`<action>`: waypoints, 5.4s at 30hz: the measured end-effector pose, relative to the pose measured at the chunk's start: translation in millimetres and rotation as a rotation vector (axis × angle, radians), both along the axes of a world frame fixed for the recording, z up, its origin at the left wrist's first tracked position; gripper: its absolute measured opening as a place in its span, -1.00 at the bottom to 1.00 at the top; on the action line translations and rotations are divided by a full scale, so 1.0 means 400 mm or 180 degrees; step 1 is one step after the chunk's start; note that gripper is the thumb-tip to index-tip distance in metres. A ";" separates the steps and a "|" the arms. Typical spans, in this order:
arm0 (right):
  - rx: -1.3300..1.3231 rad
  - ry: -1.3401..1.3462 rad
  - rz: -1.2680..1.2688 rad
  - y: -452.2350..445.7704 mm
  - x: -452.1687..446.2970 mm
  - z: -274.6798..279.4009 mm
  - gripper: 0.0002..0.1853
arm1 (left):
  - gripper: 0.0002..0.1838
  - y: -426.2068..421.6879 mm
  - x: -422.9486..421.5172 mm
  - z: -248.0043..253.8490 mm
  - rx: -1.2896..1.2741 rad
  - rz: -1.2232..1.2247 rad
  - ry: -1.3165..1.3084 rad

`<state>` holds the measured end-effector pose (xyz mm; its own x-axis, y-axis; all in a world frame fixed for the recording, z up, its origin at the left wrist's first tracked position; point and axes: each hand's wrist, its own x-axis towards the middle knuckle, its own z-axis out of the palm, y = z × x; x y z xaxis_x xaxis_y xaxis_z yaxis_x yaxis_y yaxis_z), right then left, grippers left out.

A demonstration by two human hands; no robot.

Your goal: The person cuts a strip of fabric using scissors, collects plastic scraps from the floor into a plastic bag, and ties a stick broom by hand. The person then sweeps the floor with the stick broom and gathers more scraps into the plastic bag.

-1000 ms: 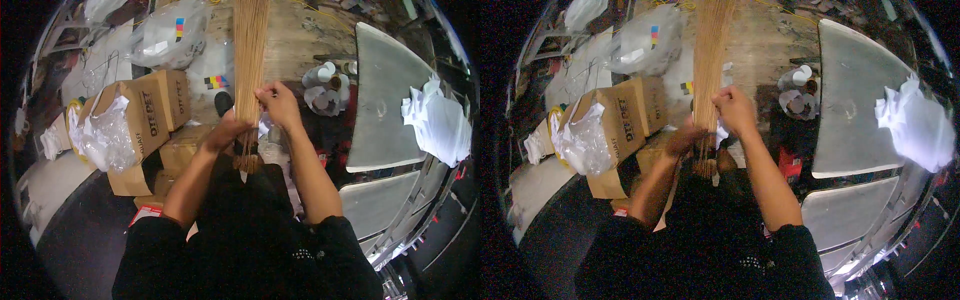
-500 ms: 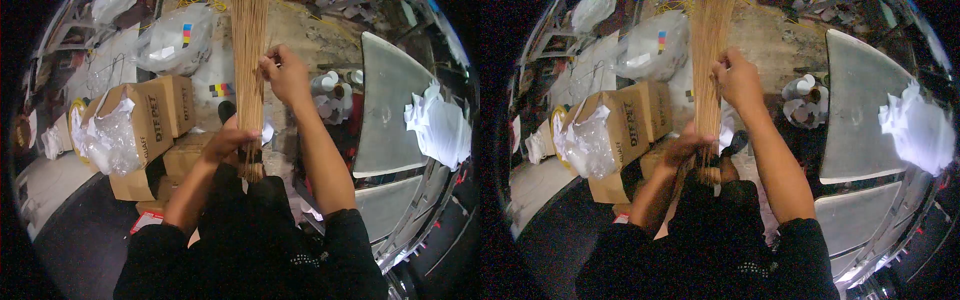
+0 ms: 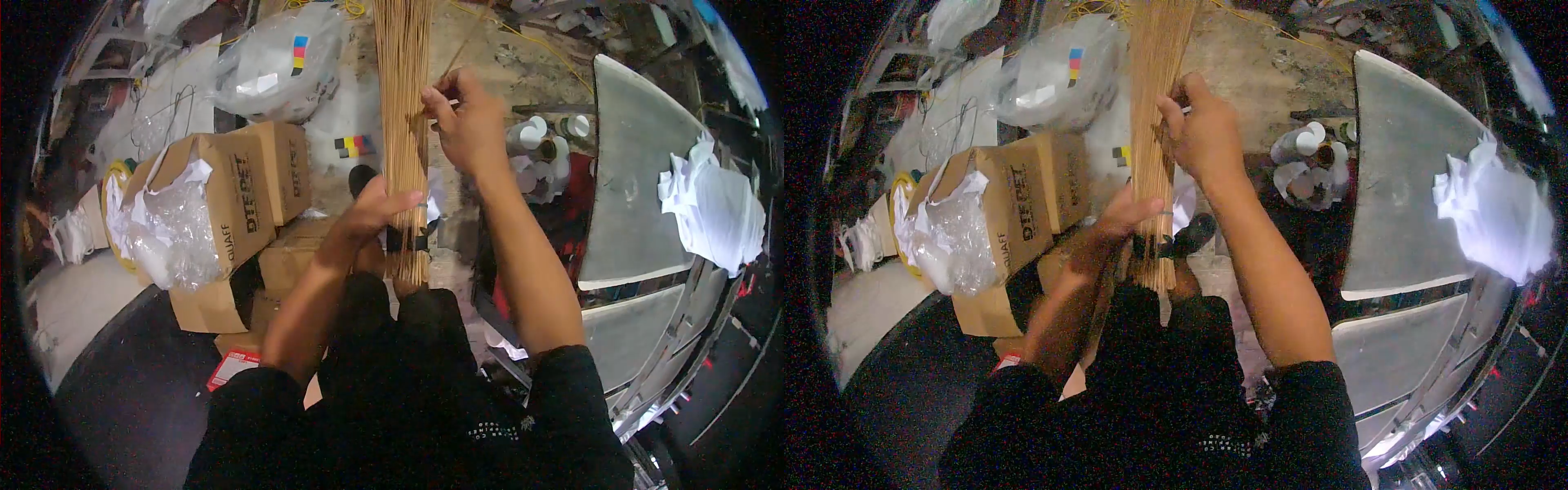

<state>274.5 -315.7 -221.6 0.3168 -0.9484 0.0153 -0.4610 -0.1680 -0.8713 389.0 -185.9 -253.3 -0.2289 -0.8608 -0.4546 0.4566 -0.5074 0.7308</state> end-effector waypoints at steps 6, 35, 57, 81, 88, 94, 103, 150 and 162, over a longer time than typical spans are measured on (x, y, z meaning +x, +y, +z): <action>0.0688 0.0621 0.0688 0.028 0.002 -0.051 -0.79 | -0.62 0.012 -0.004 -0.032 -0.0021 -0.0034 0.0020; -0.0073 0.0340 -0.0059 -0.038 0.005 0.005 -0.80 | -0.65 0.045 -0.003 -0.135 -0.0449 0.0004 -0.1267; 0.1927 -0.0685 0.0822 0.241 -0.014 -0.068 -0.85 | -0.59 0.211 0.108 0.249 -0.0658 -0.0655 -0.2372; 0.2165 -0.1197 0.0422 0.030 0.133 0.372 -0.90 | -0.52 0.062 0.344 0.363 -0.1300 -0.1166 -0.2260; 0.2280 -0.0929 0.0176 0.071 0.204 0.373 -0.86 | -0.49 0.051 0.400 0.450 -0.1513 -0.1121 -0.1982; 0.1931 -0.1384 -0.0140 0.062 0.245 0.467 -0.79 | -0.52 0.019 0.424 0.479 -0.1642 -0.0883 -0.2056; 0.1237 -0.0679 -0.0626 -0.019 0.247 0.475 -0.81 | -0.46 -0.051 0.409 0.400 -0.1614 -0.1232 -0.1949; 0.1734 -0.2768 -0.0857 0.123 0.164 0.487 -0.41 | -0.60 -0.085 0.309 0.536 -0.1715 -0.1125 -0.1062; -0.0684 -0.2430 -0.1523 0.109 -0.009 0.686 -0.26 | -0.54 -0.130 0.099 0.676 -0.2454 -0.1695 -0.2749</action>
